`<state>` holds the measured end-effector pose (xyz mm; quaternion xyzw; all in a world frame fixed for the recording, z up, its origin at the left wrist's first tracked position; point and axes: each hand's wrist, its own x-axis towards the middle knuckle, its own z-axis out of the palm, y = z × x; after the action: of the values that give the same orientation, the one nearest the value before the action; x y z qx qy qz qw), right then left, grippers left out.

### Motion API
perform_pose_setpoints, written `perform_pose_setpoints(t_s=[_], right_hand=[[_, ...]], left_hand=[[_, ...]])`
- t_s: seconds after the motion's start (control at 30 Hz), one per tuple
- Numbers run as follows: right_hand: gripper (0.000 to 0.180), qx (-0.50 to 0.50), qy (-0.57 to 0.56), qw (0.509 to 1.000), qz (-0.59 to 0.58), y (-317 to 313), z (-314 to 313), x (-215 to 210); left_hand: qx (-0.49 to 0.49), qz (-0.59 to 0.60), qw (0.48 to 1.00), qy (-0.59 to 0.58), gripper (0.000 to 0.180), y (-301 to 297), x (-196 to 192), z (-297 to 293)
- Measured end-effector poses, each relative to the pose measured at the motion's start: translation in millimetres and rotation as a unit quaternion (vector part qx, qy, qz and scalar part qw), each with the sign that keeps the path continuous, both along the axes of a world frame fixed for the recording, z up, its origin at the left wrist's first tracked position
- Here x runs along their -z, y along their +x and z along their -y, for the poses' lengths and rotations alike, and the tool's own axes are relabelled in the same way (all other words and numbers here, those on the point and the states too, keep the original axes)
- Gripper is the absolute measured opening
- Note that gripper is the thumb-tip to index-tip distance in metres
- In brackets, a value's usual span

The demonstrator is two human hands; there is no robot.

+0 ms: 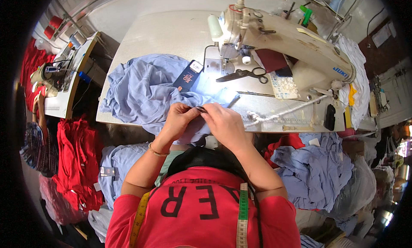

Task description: The person picks up a light-blue shirt from a pile, lays it flat on a table, fastens several buttons, and uses small shears to trim a loose thread near the collar.

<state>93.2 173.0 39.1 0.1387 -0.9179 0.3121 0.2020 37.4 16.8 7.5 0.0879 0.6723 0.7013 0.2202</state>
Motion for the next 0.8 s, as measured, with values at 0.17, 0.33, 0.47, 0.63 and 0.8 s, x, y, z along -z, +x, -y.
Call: perform_pose_setpoints(t_s=[0.17, 0.33, 0.47, 0.63, 0.8], right_hand=[[0.020, -0.028, -0.099, 0.991, 0.080, -0.3, -3.7, -2.2], [0.022, -0.022, -0.197, 0.970, 0.142, -3.4, -9.5, 8.6], [0.021, -0.021, -0.235, 0.963, 0.133, -8.6, -10.0, 11.8], [0.021, -0.011, -0.264, 0.948, 0.174, -10.9, -6.0, 9.5], [0.022, -0.018, -0.219, 0.971, 0.092, -12.1, -4.1, 10.5]], left_hand=[[0.008, -0.014, 1.000, -0.015, 0.023, 1.5, -3.1, 0.9], [0.044, -0.024, 0.998, -0.028, 0.021, 1.1, -1.5, 4.6], [0.039, -0.168, 0.985, -0.028, 0.023, 12.5, -14.5, 7.5], [-0.055, -0.274, 0.960, -0.003, 0.017, 24.2, -43.4, 7.9], [-0.025, -0.195, 0.980, 0.015, 0.025, 11.5, -13.6, 4.4]])
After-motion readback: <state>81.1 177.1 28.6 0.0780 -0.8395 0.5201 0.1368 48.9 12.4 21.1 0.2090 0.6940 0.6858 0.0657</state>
